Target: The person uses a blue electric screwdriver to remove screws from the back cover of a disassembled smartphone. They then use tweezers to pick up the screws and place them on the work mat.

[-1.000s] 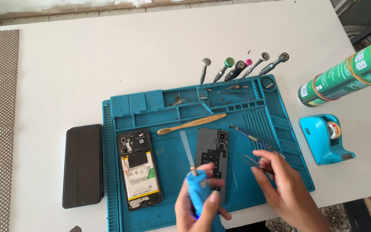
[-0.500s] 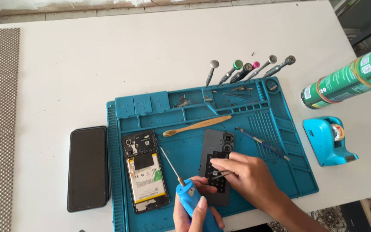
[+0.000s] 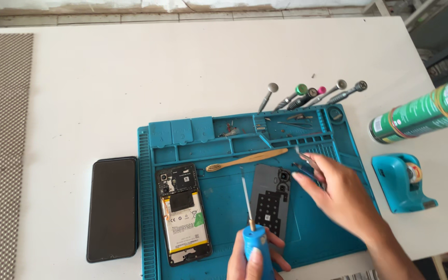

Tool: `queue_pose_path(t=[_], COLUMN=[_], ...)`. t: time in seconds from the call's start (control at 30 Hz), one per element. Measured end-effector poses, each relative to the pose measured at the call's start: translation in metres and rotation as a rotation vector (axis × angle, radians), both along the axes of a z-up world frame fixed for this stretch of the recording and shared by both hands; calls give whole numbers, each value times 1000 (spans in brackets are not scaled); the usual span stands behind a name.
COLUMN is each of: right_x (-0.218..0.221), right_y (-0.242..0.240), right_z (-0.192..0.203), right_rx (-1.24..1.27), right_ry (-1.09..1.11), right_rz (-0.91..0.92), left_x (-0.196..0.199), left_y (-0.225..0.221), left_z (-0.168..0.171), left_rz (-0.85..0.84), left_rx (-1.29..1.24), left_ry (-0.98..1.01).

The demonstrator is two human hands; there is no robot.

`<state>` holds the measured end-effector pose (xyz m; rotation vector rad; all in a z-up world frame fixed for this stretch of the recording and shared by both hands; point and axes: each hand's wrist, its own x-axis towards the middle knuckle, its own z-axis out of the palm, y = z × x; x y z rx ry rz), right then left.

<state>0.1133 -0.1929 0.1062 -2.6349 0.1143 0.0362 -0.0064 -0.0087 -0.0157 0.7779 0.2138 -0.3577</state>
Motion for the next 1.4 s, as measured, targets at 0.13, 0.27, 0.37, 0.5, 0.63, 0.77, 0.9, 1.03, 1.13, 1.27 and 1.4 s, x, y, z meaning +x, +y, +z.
queue_pose_path(t=[0.13,0.27,0.37,0.5,0.63,0.77,0.9,1.03,1.13,1.27,1.4], right_x=[-44,-67,-70,-74,-81,-84,-83,-79,-77,-76,-76], right_y=[11,21,23,19,30,38,39,37,36,36,39], right_z=[-7,-22,-30,-38,-42,-41,-40,-37,-37,-41,-46], right_rx=[447,694,647,834,833,879,842,848,851,918,959], right_ry=[163,273,27,14,-1,3,12,22,-5,-62,-108], right_rz=[35,-158,-152,-242,-251,-234,-286,-277,-238,-229,-251], left_x=[-1,2,2,1,4,5,4,3,3,3,2], left_y=[-6,-8,-8,-6,0,2,2,1,1,2,-1], left_z=[-9,-23,-25,-17,-7,5,8,5,1,-8,-18], left_rz=[-35,-86,-76,-102,-154,-183,-188,-210,-234,-238,-259], left_rx=[153,252,289,322,400,328,294,321,335,478,573], left_ry=[-132,-171,-215,-261,-381,-267,-217,-171,-208,-314,-336])
